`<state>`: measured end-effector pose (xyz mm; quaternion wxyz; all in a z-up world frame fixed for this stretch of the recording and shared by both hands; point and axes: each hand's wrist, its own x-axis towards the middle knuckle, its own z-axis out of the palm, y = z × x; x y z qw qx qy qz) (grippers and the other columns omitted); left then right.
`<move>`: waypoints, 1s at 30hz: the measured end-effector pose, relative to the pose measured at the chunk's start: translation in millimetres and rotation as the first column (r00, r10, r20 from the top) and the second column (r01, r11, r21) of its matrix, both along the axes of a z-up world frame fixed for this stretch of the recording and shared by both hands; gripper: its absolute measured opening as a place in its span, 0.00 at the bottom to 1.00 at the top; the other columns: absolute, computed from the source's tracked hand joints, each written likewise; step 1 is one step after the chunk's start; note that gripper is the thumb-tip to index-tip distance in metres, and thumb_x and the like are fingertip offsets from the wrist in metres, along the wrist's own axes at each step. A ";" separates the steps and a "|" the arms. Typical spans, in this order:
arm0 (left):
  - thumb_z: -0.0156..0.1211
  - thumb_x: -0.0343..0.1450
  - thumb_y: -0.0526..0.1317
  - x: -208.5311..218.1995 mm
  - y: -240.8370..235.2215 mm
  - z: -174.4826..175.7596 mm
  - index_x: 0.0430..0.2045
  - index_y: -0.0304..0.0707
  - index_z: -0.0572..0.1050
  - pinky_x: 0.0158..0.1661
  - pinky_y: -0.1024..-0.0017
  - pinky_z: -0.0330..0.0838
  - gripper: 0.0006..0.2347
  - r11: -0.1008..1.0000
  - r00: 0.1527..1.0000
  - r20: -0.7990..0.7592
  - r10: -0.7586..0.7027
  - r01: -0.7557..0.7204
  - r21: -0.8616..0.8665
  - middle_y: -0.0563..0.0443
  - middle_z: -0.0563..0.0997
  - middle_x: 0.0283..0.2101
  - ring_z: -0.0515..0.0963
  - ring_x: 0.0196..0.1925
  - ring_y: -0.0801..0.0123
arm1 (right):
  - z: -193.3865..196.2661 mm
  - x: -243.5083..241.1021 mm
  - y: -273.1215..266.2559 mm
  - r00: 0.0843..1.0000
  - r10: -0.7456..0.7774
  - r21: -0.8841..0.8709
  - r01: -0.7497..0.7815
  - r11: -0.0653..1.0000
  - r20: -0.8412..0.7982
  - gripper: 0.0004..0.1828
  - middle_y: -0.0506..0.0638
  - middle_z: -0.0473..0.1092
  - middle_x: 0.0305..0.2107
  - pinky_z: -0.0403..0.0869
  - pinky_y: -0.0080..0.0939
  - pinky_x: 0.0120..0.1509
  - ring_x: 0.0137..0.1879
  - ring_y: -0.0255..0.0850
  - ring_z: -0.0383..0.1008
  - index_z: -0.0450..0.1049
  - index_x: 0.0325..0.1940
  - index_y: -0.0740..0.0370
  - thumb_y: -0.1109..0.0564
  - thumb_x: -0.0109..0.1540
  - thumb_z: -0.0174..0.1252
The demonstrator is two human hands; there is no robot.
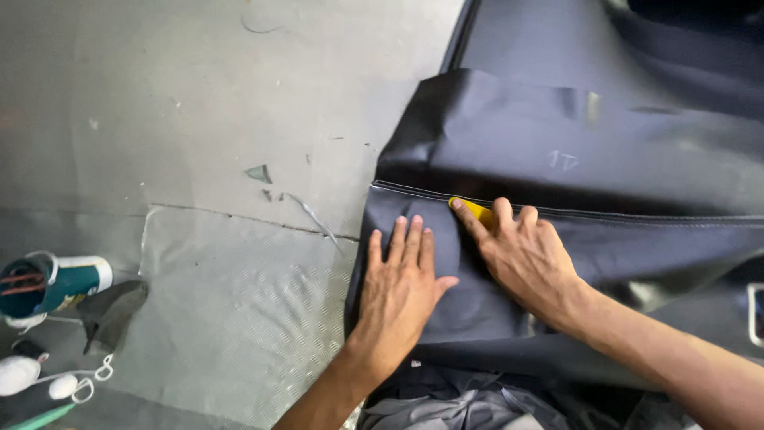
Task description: The person fits a black leather car door panel onto a door frame, smoothing the material by hand and using a yellow plastic squeegee to press the edges and seams into place.
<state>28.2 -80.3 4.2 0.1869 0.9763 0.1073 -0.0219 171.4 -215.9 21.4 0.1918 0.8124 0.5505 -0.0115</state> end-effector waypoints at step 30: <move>0.55 0.70 0.55 1.1 9.1 4.4 0.59 0.24 0.67 0.64 0.45 0.53 0.31 0.997 0.997 -0.026 -0.077 0.077 0.020 0.32 0.66 0.67 0.62 0.71 0.45 | 33.3 20.0 -75.8 0.982 -0.067 -0.327 0.122 0.937 0.175 0.42 0.50 0.64 0.30 0.63 0.30 0.24 0.28 0.36 0.65 0.54 0.79 0.54 0.56 0.58 0.51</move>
